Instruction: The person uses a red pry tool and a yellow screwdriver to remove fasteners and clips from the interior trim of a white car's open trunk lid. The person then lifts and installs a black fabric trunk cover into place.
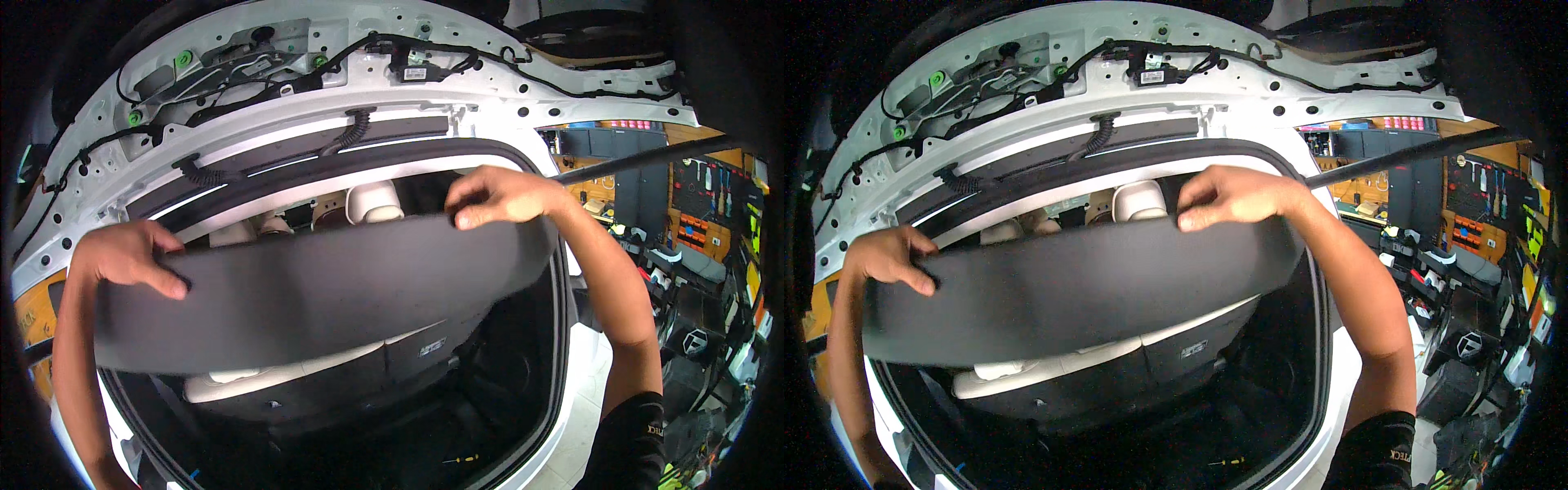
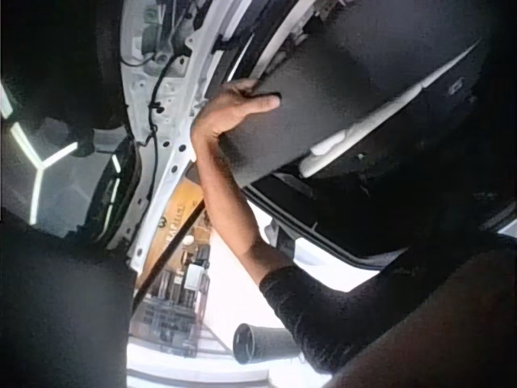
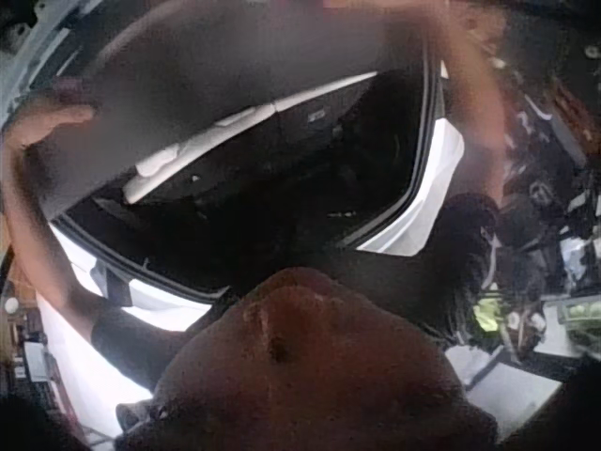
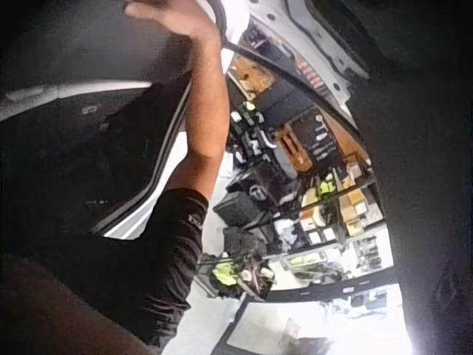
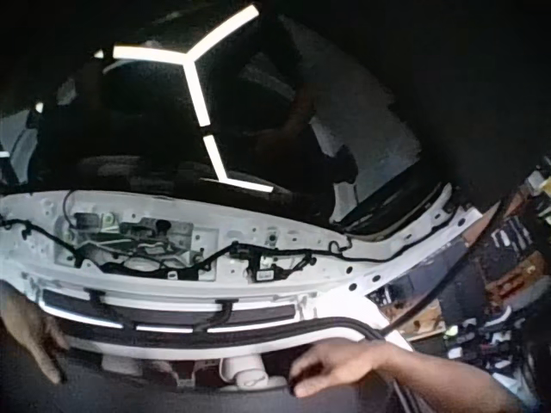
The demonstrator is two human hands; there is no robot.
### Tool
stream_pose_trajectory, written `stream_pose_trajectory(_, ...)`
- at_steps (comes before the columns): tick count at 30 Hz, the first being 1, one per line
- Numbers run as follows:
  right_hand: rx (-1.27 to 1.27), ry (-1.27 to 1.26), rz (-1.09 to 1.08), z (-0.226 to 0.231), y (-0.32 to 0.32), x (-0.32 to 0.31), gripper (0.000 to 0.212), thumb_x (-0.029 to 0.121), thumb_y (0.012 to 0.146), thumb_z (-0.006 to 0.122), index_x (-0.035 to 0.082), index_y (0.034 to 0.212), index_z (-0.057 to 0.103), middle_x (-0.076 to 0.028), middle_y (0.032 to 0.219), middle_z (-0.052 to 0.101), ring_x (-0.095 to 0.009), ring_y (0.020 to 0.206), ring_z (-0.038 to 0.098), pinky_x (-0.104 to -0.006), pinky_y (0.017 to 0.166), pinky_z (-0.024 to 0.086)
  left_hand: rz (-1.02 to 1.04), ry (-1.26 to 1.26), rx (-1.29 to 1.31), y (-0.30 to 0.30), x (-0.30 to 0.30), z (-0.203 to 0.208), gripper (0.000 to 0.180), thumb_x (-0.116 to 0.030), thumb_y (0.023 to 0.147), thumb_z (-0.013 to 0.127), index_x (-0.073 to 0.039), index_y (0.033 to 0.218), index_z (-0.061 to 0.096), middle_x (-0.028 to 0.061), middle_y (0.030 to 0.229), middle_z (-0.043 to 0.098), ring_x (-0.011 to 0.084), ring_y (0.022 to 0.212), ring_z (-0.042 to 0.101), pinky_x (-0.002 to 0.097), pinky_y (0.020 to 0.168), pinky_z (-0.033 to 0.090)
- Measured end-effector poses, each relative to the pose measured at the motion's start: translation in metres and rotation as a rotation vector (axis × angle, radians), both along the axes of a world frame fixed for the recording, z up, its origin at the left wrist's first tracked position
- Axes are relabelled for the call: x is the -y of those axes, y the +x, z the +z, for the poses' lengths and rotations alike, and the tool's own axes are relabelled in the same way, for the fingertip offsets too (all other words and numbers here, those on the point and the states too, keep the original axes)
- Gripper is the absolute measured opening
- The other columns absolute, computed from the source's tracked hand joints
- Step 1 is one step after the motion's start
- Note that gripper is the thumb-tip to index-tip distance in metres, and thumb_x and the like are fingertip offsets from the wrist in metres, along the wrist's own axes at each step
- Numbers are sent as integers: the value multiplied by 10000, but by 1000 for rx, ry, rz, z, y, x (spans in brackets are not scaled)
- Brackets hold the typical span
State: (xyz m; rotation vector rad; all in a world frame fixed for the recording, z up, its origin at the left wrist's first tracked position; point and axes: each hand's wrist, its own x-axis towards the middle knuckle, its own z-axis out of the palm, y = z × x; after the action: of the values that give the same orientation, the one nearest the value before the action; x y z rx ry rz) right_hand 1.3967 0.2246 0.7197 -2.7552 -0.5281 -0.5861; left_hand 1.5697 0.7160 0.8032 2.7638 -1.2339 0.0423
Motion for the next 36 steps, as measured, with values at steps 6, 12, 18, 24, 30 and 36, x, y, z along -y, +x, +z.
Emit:
stream_pose_trajectory(6,559,-101,-158,61,-22,-7,486,486,898,776,51,1110,728,-98,872,705,-178,822,623,-367,762,501,62,-521,628,-29,-15,21,892,-475,564,965,68,1204,665,185,1150,686,272,1046,656,369,958,501)
stream_pose_trajectory(12,909,-276,-232,127,-24,1,618,567,925,697,5,1179,685,-183,1048,736,-265,931,683,-389,876,521,50,-625,999,-30,-3,68,1026,-568,631,912,103,1342,600,258,1279,638,359,1177,638,417,1048,480)
stream_pose_trajectory(18,1033,-302,-276,177,-10,17,598,542,955,664,-8,1180,735,-216,1087,749,-334,1023,715,-415,932,523,116,-515,1092,-22,3,119,1031,-641,668,874,88,1349,615,272,1330,605,374,1223,618,424,1048,484)
stream_pose_trajectory(24,1062,-293,-506,190,-5,30,672,594,963,617,-22,1206,729,-258,1251,694,-380,1200,636,-439,1050,463,46,-428,989,-31,17,133,1052,-727,685,816,67,1352,636,274,1304,635,400,1222,626,433,1051,490)
stream_pose_trajectory(30,1080,-192,-534,195,2,39,717,596,983,581,-76,1201,704,-309,1242,671,-397,1214,622,-450,1045,456,63,-523,1108,-13,28,148,1008,-753,679,804,27,1308,690,298,1296,660,414,1196,649,432,1058,497)
stream_pose_trajectory(36,1075,-34,-499,205,18,37,723,600,1022,488,-79,1152,699,-331,1174,661,-425,1155,621,-473,1008,448,79,-544,1212,-7,21,145,981,-769,676,796,20,1255,722,269,1169,725,394,1093,705,425,997,531)
